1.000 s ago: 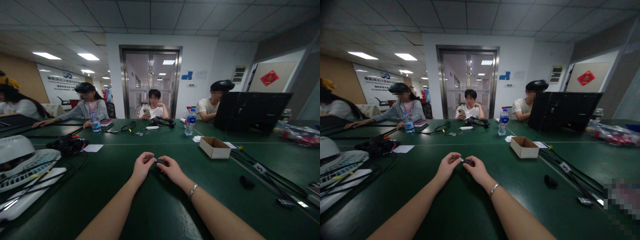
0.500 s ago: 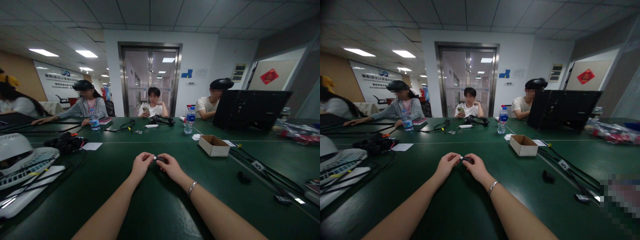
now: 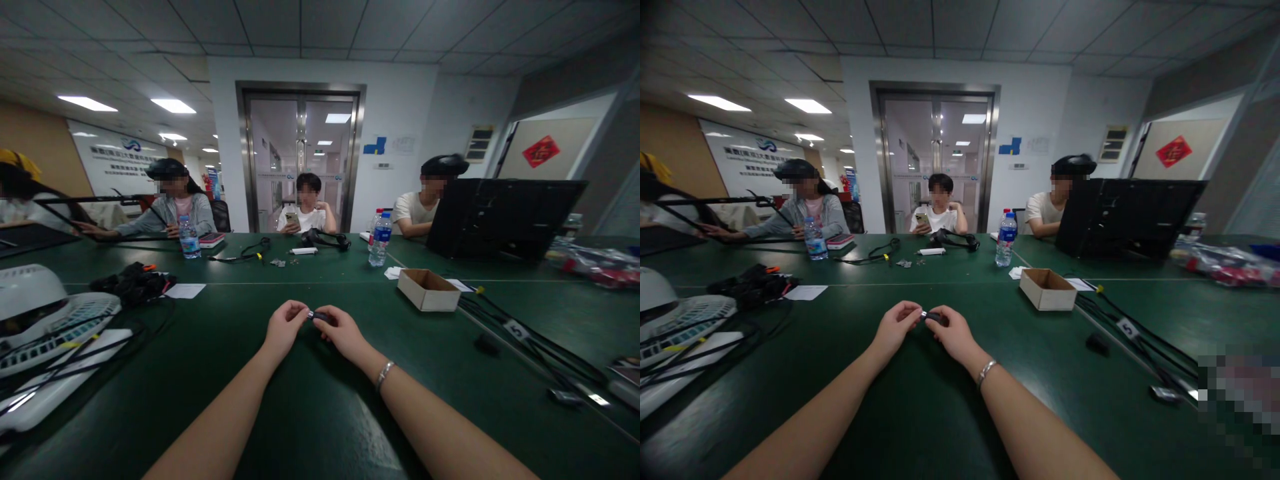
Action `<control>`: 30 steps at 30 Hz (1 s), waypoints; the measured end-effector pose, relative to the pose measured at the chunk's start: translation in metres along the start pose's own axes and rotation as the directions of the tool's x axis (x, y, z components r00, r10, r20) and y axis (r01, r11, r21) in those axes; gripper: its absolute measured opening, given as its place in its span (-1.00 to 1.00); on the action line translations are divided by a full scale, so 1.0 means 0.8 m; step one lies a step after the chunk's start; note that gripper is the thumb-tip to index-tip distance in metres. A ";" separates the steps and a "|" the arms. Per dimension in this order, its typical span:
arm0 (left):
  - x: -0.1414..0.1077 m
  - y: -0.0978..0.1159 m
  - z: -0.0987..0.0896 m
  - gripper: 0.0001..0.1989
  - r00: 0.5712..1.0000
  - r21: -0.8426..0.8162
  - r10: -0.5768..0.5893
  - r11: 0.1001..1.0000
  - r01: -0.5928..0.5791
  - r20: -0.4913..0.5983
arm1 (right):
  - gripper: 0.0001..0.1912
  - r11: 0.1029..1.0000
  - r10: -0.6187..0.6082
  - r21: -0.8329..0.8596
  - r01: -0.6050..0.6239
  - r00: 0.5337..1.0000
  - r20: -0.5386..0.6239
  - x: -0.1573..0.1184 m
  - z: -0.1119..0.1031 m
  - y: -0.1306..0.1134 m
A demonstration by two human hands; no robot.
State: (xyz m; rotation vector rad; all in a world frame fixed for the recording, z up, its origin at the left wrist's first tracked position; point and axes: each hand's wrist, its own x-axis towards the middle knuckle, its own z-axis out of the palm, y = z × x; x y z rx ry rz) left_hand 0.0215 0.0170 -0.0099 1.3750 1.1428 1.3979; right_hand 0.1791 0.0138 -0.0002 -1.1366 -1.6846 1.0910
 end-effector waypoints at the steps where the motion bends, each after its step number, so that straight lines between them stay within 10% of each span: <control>1: 0.000 -0.001 0.000 -0.75 1.000 -0.004 0.015 1.000 -0.015 0.003 | -0.77 1.000 0.000 0.002 0.000 1.000 0.001 0.000 0.000 0.000; 30: 0.001 -0.005 0.002 -0.69 0.996 -0.073 0.081 0.994 -0.078 0.033 | -0.73 0.999 -0.030 0.031 0.030 0.999 0.011 0.007 0.002 0.012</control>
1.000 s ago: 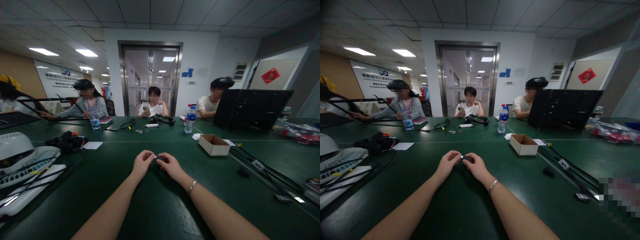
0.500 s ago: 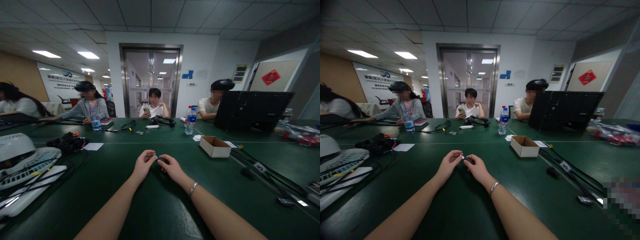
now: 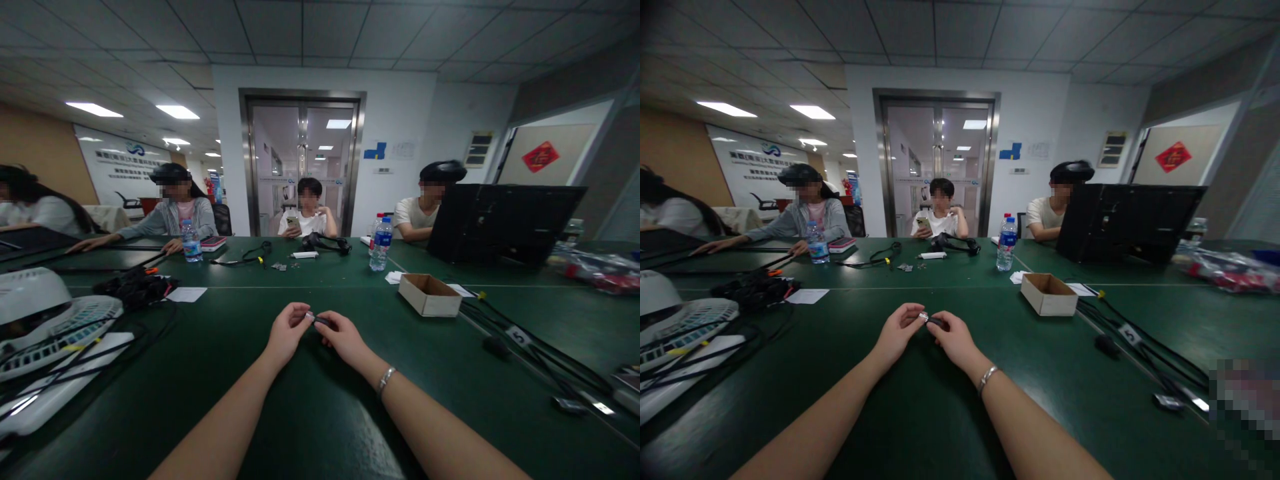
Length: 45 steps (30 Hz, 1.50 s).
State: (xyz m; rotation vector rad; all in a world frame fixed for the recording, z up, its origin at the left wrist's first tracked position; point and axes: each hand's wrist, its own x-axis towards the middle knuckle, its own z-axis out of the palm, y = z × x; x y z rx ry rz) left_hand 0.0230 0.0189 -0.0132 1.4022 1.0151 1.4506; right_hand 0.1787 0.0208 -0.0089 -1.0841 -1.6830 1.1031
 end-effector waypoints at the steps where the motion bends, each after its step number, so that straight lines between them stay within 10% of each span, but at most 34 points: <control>1: 0.000 0.001 0.000 -0.69 1.000 -0.002 -0.002 1.000 0.002 0.004 | -0.73 1.000 0.000 0.001 0.000 1.000 0.003 0.000 0.000 0.000; 45: 0.000 -0.002 -0.001 -0.67 0.999 0.025 -0.043 0.999 0.043 0.012 | -0.70 1.000 -0.013 -0.015 0.013 1.000 0.023 0.000 0.000 0.002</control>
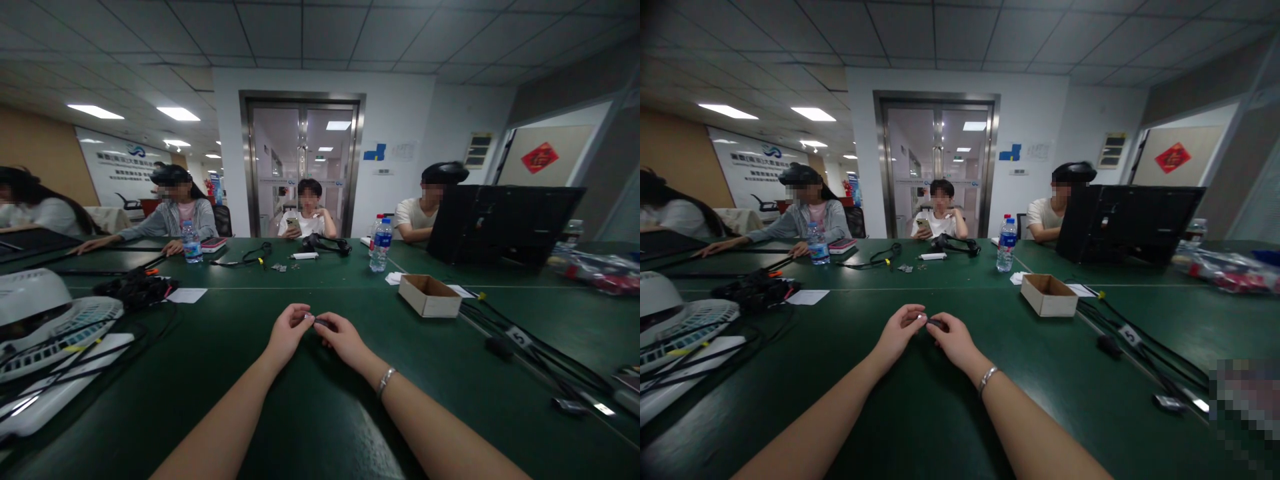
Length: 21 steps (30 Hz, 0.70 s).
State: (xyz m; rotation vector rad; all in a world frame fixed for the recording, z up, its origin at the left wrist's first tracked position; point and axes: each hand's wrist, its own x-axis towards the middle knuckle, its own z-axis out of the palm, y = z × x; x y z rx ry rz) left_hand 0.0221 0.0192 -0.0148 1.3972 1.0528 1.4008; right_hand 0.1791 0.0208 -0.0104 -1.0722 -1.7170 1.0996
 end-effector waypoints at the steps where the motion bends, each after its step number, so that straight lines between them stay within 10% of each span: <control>1: 0.000 0.000 0.000 -0.67 1.000 0.010 -0.003 1.000 0.003 -0.009 | -0.71 1.000 -0.005 -0.004 0.005 1.000 0.001 0.000 0.000 0.000; 21: 0.001 -0.001 0.000 -0.71 1.000 0.023 0.016 1.000 -0.015 -0.009 | -0.69 1.000 0.005 0.018 -0.005 1.000 -0.004 0.002 0.001 0.003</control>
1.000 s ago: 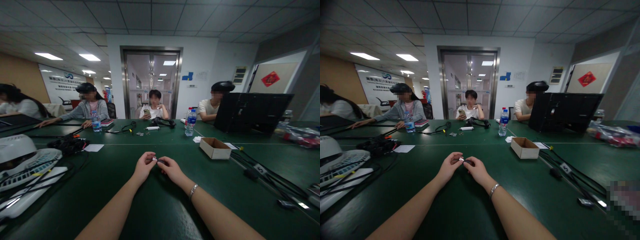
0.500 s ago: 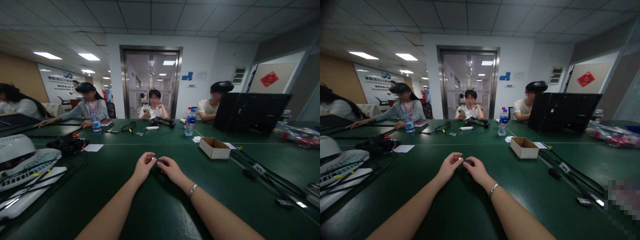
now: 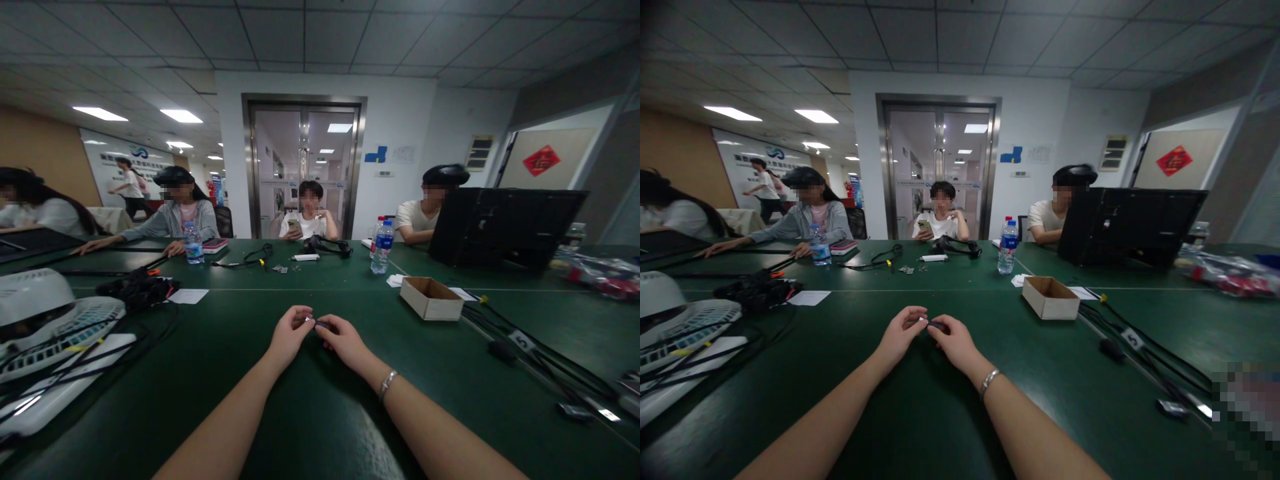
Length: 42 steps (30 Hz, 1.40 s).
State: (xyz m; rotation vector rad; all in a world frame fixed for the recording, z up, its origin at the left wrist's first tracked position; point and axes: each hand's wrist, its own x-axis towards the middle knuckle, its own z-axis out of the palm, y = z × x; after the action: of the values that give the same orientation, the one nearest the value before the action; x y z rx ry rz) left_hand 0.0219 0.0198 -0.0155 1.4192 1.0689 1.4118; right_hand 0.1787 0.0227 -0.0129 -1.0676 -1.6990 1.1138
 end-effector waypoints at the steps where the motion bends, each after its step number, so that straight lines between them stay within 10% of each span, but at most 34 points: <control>1: 0.000 0.001 0.000 -0.71 1.000 0.006 -0.012 1.000 0.012 -0.008 | -0.68 1.000 -0.003 -0.002 0.003 1.000 0.002 0.000 0.000 0.000; 42: 0.001 -0.004 -0.001 -0.73 1.000 0.042 0.024 0.999 -0.024 0.003 | -0.69 0.999 0.006 -0.033 -0.006 1.000 0.006 0.001 -0.001 0.000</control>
State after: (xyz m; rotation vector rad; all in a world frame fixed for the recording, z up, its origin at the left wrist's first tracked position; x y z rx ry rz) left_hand 0.0208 0.0217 -0.0183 1.4675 1.0896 1.4116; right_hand 0.1788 0.0236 -0.0126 -1.0912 -1.7249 1.0973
